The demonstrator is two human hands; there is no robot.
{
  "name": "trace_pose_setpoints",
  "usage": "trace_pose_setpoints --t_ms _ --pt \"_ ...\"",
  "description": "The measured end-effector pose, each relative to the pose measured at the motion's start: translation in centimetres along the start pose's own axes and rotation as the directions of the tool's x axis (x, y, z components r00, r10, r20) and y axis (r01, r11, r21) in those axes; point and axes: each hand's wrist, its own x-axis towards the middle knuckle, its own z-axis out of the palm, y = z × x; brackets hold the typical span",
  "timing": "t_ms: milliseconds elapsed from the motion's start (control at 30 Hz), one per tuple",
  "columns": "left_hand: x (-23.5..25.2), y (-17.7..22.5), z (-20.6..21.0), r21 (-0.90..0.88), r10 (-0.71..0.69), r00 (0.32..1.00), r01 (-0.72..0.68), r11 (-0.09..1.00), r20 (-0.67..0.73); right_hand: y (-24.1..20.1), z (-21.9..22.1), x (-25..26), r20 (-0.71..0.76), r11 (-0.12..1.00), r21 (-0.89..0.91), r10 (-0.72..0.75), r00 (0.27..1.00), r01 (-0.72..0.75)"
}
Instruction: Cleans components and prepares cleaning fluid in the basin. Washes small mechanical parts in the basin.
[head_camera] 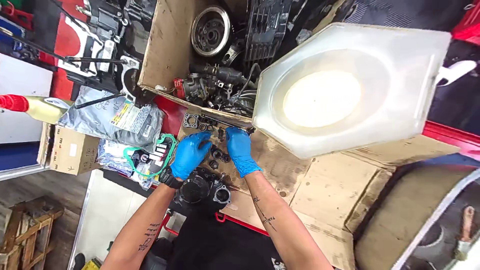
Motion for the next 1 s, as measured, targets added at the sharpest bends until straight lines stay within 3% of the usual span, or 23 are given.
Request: trace_pose_setpoints --t_ms 167,267,367,467,567,667,800,900,1000 --pt "-3.2 -0.6 0.0 -0.084 -0.008 0.996 0.000 0.996 -0.092 -1.1 0.1 0.4 -0.001 1.000 0.010 -0.007 1.000 0.007" --pt "-4.6 -0.1 0.4 -0.128 -0.019 0.995 0.006 0.992 -0.100 -1.0 -2.6 -1.0 0.115 0.996 0.036 0.072 0.991 -0.077" --pt "-5.9 1.0 1.2 -0.123 0.000 0.994 -0.013 0.992 -0.109 0.6 -5.7 -5.3 0.213 0.983 0.151 0.067 0.975 -0.101" --pt "-7.6 3.9 2.9 -0.151 0.048 0.999 -0.051 0.987 -0.022 4.4 -8.5 -13.0 0.117 0.966 0.254 0.022 0.993 -0.052" --pt "-8.6 7.3 6.0 -0.168 0.166 0.982 -0.149 0.974 0.094 9.8 -13.1 -21.1 0.059 0.963 0.237 0.115 0.992 -0.126" --pt "-9.8 10.7 9.4 -0.192 0.229 0.959 -0.196 0.962 0.167 15.4 -18.8 -29.0 -0.016 0.929 0.217 0.310 0.951 -0.299" --pt "-10.7 16.8 15.3 -0.227 0.338 0.909 -0.285 0.931 0.245 27.7 -27.2 -39.7 -0.018 0.711 0.193 0.691 0.722 -0.676" --pt "-11.2 22.5 20.2 -0.258 0.406 0.862 -0.335 0.906 0.305 38.8 -31.0 -47.3 -0.042 0.556 0.160 0.829 0.557 -0.816" --pt "-12.4 29.3 25.5 -0.294 0.422 0.840 -0.331 0.896 0.340 47.7 -32.9 -50.3 -0.013 0.520 0.100 0.853 0.521 -0.848"
